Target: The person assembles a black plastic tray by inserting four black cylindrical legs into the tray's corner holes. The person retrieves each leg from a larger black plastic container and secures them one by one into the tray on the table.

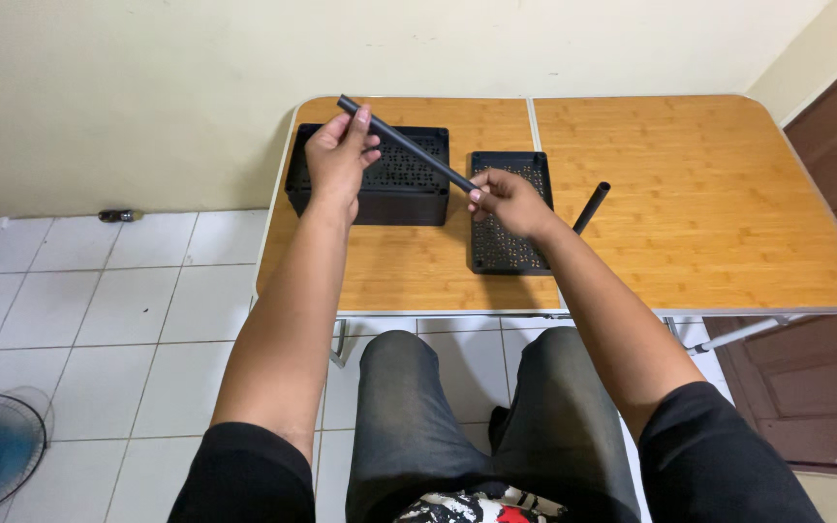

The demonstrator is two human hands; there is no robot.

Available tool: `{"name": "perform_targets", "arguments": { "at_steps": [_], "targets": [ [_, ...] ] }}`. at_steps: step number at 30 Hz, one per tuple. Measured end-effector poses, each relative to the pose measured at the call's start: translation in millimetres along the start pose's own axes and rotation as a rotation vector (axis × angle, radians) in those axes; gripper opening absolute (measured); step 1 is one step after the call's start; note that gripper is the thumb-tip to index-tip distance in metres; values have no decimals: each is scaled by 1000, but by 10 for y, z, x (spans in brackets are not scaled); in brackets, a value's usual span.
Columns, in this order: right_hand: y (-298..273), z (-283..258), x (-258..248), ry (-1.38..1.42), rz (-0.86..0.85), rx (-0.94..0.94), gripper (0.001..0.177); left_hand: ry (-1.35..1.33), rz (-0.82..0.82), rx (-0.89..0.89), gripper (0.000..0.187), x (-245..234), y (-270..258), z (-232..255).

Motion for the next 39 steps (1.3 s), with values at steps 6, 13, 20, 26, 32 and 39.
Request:
{"name": "perform_targets", "arguments": {
  "at_steps": [6, 13, 20, 26, 32, 39],
  "targets": [
    [-172, -6, -65, -4, 48, -9, 17, -30, -118, 62, 34, 453, -297, 201],
    [-390, 75, -117, -130, 116, -34, 26, 71, -228, 93, 30, 820, -624, 221],
    [-539, 332, -1, -98, 192, -65, 25, 99, -397, 101, 25, 1152, -769, -381],
    [-638, 576, 102, -70, 239, -101, 23, 34, -487, 210, 30, 1221, -753, -923],
    [-727, 779, 147, -188, 313, -90, 26, 78, -458, 232, 28, 1107, -813, -1197],
    [-756, 941, 210, -357, 322, -58, 31, 111, -453, 252, 25, 1029, -884, -1352]
  ]
}}
Point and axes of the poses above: each hand's wrist, its own y-axis towards the middle knuckle, its own x-axis out of the palm, z = x × y, the point moved 6 cm from there along y, towards the middle knuckle, and after that the axes turned 6 degrees about z, right-handed, at the moved point
